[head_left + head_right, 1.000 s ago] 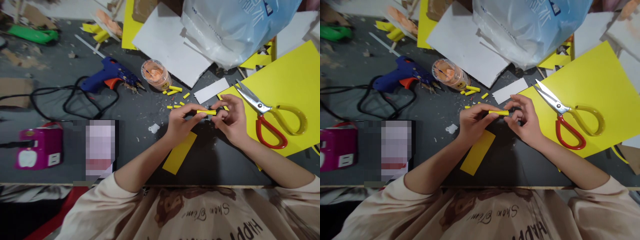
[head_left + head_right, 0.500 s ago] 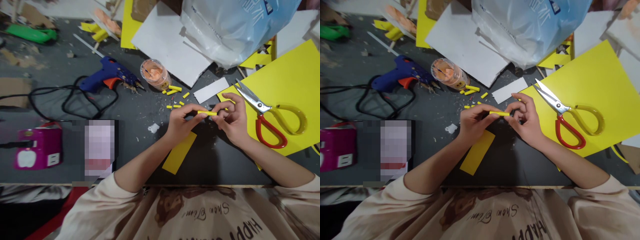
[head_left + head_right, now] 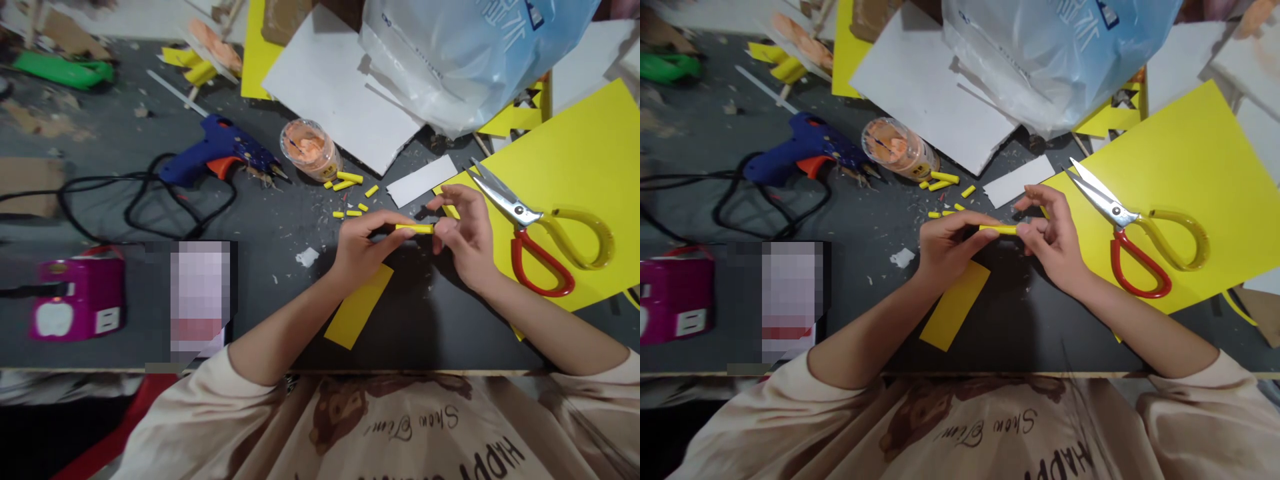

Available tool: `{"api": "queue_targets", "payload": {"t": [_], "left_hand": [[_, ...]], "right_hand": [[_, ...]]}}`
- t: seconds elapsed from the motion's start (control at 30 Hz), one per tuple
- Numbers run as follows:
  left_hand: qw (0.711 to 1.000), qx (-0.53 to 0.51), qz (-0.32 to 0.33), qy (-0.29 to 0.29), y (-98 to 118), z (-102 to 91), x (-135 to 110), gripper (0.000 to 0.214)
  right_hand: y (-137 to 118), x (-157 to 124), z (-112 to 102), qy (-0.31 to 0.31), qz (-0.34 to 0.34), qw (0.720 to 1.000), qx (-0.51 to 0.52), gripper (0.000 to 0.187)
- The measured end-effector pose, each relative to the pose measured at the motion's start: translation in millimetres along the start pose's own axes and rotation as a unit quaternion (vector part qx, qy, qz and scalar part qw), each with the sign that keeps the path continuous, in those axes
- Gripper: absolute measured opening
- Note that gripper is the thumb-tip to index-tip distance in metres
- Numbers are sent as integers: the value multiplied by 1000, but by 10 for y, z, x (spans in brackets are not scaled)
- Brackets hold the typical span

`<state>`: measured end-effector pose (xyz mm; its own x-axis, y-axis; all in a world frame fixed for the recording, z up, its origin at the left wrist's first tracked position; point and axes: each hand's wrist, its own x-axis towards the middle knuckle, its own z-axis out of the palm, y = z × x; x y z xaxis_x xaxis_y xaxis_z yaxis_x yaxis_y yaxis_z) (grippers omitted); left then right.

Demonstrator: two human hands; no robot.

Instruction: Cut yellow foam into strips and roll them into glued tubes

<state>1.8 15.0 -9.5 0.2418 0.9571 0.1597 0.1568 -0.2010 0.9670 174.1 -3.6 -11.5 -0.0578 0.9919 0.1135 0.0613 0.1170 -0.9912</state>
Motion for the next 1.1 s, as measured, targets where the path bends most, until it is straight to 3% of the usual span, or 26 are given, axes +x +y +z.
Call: {"api": "queue_targets", "payload": {"t": [0.1, 0.27, 0.4, 0.83, 1.03, 1.1], "left_hand": [[1000, -3, 3, -1, -3, 0, 0, 17], [1000, -5, 12, -2, 3, -7, -4, 14], [999, -13, 32, -1, -8, -6, 0, 11], [1000, 7, 9, -10, 14, 6, 3, 18], [996, -79, -6, -47, -28, 3, 6, 39], [996, -64, -2, -57, -29, -4, 4, 31]], "right_hand": [[2, 10, -13, 15, 3, 1000, 11, 26], [-29, 28, -2, -33, -26, 998, -36, 17], [-34, 34, 7, -24, -52, 996, -73, 5], [-64, 20, -1, -6, -85, 988, -129, 3], [-64, 20, 3, 0, -91, 989, -113, 4], [-64, 20, 3, 2, -88, 991, -105, 3]]}}
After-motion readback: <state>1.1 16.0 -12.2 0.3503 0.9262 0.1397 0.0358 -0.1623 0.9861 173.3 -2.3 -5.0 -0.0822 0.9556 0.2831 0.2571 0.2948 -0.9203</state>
